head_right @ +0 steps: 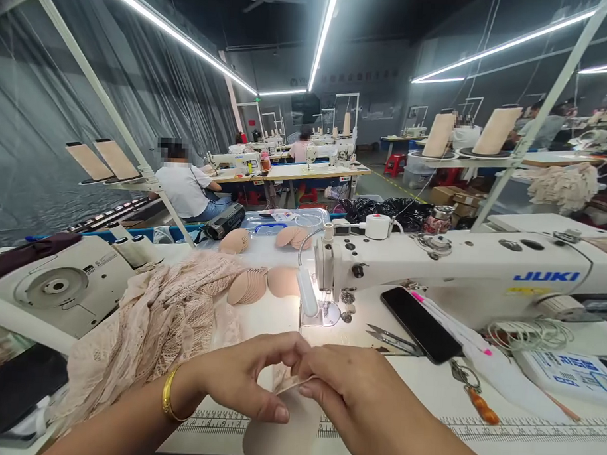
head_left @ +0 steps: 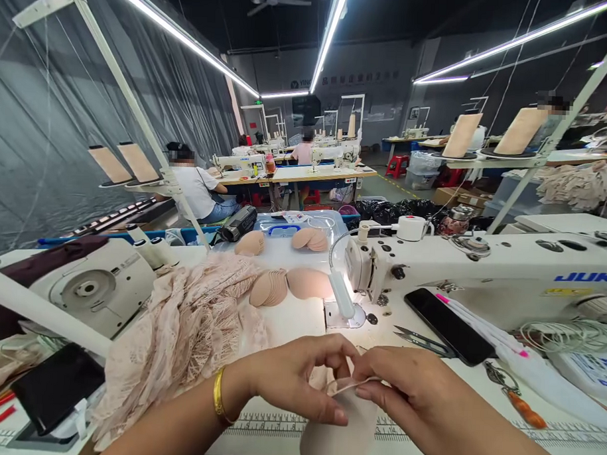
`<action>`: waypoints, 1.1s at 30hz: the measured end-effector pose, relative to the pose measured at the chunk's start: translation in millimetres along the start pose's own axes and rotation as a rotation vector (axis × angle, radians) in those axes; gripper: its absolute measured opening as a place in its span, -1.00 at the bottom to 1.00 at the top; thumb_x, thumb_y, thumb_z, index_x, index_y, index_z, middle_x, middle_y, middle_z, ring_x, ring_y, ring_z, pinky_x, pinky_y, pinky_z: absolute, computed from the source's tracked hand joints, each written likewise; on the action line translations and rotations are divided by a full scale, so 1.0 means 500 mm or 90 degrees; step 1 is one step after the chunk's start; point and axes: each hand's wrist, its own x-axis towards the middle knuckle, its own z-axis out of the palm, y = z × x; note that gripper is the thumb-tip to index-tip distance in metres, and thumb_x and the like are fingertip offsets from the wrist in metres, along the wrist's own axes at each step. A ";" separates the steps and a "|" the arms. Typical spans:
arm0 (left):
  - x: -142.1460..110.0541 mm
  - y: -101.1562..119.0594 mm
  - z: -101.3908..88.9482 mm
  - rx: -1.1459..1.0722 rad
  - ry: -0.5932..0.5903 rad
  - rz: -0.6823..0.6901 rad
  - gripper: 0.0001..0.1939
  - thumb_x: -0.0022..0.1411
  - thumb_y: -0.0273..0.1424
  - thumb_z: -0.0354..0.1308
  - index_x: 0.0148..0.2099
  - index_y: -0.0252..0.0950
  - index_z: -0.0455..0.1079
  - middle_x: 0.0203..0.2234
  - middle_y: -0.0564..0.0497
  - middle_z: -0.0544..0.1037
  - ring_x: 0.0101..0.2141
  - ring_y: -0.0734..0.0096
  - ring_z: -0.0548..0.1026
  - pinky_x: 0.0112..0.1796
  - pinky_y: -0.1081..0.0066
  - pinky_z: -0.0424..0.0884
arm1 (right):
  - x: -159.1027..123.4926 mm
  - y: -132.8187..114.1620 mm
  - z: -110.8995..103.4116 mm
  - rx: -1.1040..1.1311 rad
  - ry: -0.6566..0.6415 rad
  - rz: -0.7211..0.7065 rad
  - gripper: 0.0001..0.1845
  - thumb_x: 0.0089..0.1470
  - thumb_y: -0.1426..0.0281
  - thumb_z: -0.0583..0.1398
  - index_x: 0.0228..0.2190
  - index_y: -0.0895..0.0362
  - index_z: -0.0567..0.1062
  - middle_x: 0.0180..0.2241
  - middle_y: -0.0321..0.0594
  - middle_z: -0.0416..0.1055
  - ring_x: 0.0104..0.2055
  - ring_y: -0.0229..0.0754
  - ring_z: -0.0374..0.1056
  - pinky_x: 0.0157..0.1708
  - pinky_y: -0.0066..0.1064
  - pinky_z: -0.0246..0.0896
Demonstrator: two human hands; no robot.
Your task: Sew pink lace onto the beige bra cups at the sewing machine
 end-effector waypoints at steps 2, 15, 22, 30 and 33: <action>-0.004 -0.004 0.005 -0.033 -0.006 -0.034 -0.49 0.11 -0.07 0.52 -0.08 -0.22 0.40 -0.29 0.09 0.44 -0.26 0.39 0.39 -0.17 0.38 0.40 | -0.005 -0.005 -0.009 -0.019 0.003 0.006 -0.86 0.41 0.42 0.22 -0.19 -0.10 0.50 -0.33 -0.48 0.58 -0.33 -0.23 0.52 -0.31 -0.43 0.31; -0.047 0.000 -0.030 0.573 0.328 0.131 -0.85 0.30 -0.50 0.06 -0.34 -0.22 0.20 -0.50 0.12 0.31 -0.50 0.46 0.20 -0.45 0.39 0.09 | 0.023 0.016 0.047 -0.246 0.262 -0.120 -0.68 0.40 0.58 0.05 -0.16 0.05 0.57 -0.27 -0.17 0.65 -0.32 -0.15 0.57 -0.35 -0.38 0.42; -0.057 -0.051 0.003 0.814 0.102 -0.011 -0.84 0.33 -0.36 0.35 -0.23 -0.24 0.41 -0.17 -0.04 0.60 -0.18 0.17 0.54 -0.25 0.27 0.44 | 0.013 0.158 0.142 -0.032 0.083 0.055 -0.67 0.44 0.36 0.10 -0.06 -0.04 0.68 -0.05 -0.25 0.70 -0.04 -0.05 0.65 -0.05 -0.25 0.59; 0.078 -0.118 -0.017 0.829 0.062 0.011 -0.90 0.41 -0.40 0.22 -0.21 -0.30 0.44 -0.28 -0.09 0.54 -0.29 0.20 0.46 -0.31 0.26 0.37 | 0.027 0.249 0.098 -0.019 -0.049 0.022 -0.63 0.47 0.41 0.04 -0.04 -0.06 0.65 0.00 -0.26 0.67 0.04 -0.07 0.59 0.02 -0.25 0.53; 0.098 -0.140 -0.027 0.816 0.111 -0.034 -0.76 0.36 -0.23 0.32 -0.17 -0.31 0.46 -0.23 -0.14 0.54 -0.27 0.13 0.46 -0.30 0.23 0.39 | 0.021 0.285 0.100 -0.061 -0.048 -0.047 -0.58 0.43 0.50 -0.01 -0.01 0.02 0.62 0.07 -0.13 0.63 0.18 0.05 0.49 0.10 -0.10 0.46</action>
